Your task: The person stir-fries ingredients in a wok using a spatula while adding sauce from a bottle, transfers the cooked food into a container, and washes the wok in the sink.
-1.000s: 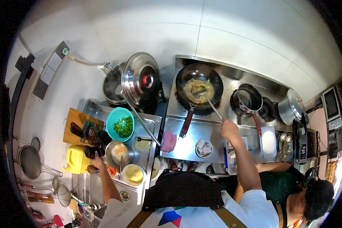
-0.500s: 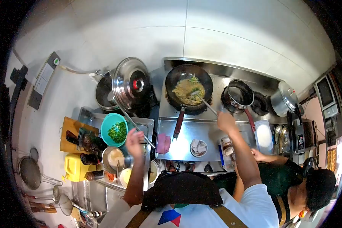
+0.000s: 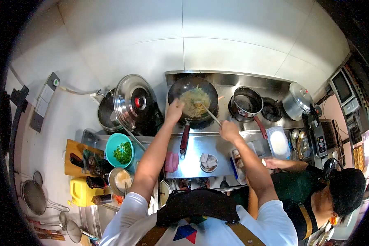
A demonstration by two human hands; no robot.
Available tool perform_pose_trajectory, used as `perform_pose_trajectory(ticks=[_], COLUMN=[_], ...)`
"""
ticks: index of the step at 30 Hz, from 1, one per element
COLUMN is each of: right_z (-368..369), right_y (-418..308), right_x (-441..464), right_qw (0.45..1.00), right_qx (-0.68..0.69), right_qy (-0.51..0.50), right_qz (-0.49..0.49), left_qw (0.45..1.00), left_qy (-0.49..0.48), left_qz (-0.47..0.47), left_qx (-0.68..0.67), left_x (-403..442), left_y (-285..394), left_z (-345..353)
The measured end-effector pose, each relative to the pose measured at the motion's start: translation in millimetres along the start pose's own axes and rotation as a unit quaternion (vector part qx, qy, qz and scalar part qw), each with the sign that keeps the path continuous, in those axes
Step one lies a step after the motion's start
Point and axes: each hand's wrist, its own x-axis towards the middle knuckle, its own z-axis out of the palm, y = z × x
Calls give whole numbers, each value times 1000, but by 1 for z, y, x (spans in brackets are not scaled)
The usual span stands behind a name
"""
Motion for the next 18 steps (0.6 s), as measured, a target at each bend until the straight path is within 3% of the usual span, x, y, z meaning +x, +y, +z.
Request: perform_pose_trajectory(ticks=[1,5,7,8,9,13,16,18], right_z=[10,37,38,32,18,-85,-122,-110], right_y=[3,-5,-19,-23,-25,-34,-20,-21], right_x=[12,34,48,39,28,-22,-34,-26], right_qw=[999,994,995,997,997,989,978,982], right_qx=[22,75,36,4,-10,-68,-111,-99], right_qy=[6,-2,-29,-55,-71,-131,-169,-159], right_qz=[24,77,86,59,40,-17,-48,-26], left_qw=[997,989,989,928,810,763,791,806], left_qy=[-47,24,-16,-150,-276,-316,-309,-319], left_qz=[-56,-142,-103,-252,-388,-397,-378,-358], left_qx=[4,-13,-103,-230,-343,-399,-370,-346], left_x=[-4,-76,-77,-86,-101,-104,-93,-83], left_y=[-17,-27,-122,-98,-65,-56,-8,8], left_z=[4,20,88,69,42,37,17,12])
